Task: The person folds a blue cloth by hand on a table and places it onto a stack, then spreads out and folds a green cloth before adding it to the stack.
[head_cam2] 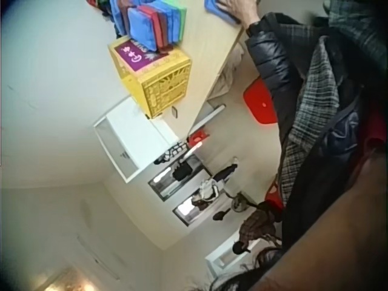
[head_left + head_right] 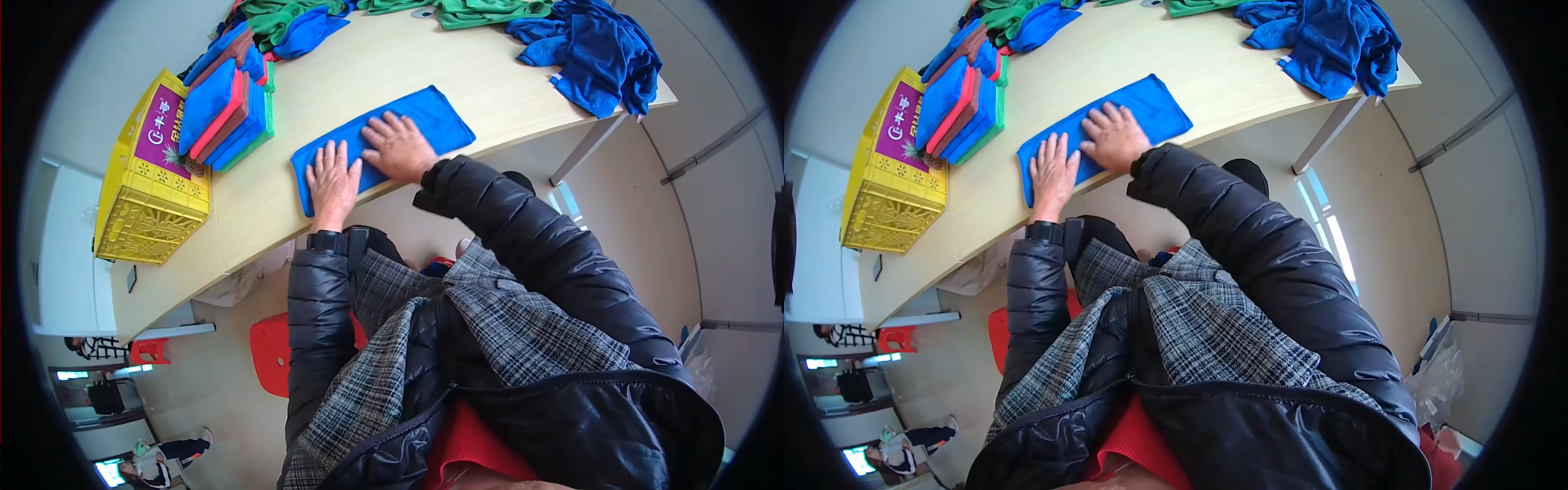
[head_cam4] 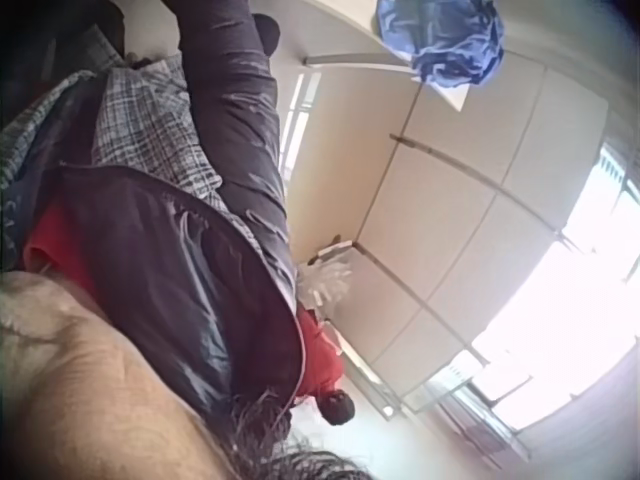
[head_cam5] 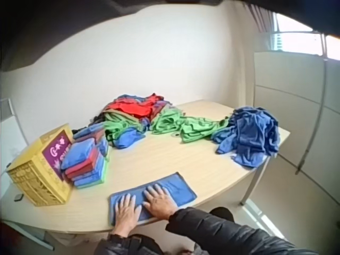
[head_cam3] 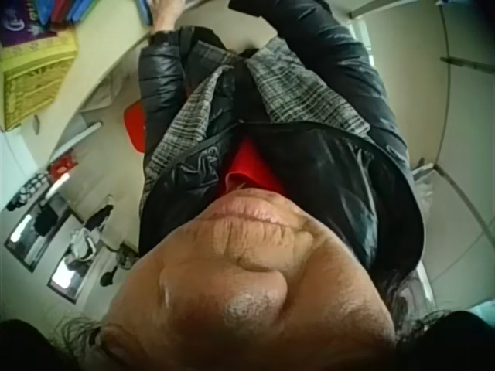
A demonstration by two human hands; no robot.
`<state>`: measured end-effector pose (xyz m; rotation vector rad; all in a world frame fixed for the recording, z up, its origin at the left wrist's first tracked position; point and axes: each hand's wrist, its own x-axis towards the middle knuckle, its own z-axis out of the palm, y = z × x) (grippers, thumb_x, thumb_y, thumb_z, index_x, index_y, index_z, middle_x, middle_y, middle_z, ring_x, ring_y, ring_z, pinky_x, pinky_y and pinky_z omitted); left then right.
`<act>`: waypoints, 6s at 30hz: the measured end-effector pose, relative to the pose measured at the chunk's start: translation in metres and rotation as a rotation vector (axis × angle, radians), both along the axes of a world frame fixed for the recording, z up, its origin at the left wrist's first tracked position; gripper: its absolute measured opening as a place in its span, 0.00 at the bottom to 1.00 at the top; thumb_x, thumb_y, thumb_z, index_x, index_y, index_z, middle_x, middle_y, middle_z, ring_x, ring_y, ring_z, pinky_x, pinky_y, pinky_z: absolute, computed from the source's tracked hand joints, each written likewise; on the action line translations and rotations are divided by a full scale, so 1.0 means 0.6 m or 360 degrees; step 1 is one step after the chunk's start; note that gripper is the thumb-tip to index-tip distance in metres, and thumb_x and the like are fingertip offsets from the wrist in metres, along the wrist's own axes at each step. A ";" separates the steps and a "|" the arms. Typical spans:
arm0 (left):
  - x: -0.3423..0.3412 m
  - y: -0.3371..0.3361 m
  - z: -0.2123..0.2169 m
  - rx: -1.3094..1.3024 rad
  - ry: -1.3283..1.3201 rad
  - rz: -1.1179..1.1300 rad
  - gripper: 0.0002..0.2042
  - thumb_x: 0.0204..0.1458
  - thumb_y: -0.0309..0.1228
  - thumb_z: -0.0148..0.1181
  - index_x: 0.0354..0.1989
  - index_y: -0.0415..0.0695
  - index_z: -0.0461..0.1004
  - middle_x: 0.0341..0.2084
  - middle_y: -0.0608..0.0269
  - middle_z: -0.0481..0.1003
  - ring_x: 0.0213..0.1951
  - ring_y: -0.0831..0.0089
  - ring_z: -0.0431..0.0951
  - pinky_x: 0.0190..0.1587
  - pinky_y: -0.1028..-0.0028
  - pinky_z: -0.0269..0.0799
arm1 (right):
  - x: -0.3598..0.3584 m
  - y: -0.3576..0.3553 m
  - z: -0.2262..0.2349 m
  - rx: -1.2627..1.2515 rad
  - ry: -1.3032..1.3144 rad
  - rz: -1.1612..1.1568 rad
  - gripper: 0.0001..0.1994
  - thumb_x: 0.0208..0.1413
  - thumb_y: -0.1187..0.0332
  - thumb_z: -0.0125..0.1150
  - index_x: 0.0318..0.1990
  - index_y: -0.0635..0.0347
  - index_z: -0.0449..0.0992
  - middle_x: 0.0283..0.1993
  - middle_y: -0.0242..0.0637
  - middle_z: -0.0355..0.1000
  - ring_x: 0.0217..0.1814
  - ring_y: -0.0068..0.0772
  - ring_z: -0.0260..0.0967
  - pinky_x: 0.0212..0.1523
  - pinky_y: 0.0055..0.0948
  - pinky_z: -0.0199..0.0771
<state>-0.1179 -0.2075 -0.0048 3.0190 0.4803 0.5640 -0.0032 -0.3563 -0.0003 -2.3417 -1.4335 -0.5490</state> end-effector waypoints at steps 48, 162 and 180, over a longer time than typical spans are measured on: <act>-0.004 0.088 0.008 -0.0156 0.0096 0.0377 0.33 0.63 0.57 0.42 0.71 0.51 0.58 0.72 0.55 0.53 0.73 0.54 0.50 0.70 0.43 0.46 | 0.143 -0.122 0.010 -0.0163 0.0239 -0.0567 0.28 0.67 0.46 0.41 0.69 0.46 0.63 0.72 0.40 0.58 0.76 0.50 0.49 0.72 0.54 0.48; 0.189 -0.205 0.111 -0.0996 0.0079 -0.0534 0.28 0.44 0.35 0.69 0.56 0.41 0.71 0.30 0.55 0.79 0.34 0.59 0.81 0.40 0.65 0.78 | -0.115 -0.128 -0.026 0.0342 0.0033 0.0285 0.27 0.45 0.63 0.63 0.56 0.57 0.73 0.56 0.43 0.70 0.65 0.50 0.60 0.69 0.51 0.53; 0.133 -0.251 0.097 0.0008 -0.0196 -0.0960 0.22 0.48 0.21 0.57 0.55 0.44 0.70 0.39 0.54 0.77 0.39 0.56 0.80 0.42 0.62 0.78 | -0.120 -0.132 -0.031 0.0306 0.1029 0.0471 0.25 0.63 0.52 0.46 0.64 0.49 0.67 0.70 0.36 0.61 0.75 0.40 0.51 0.77 0.44 0.43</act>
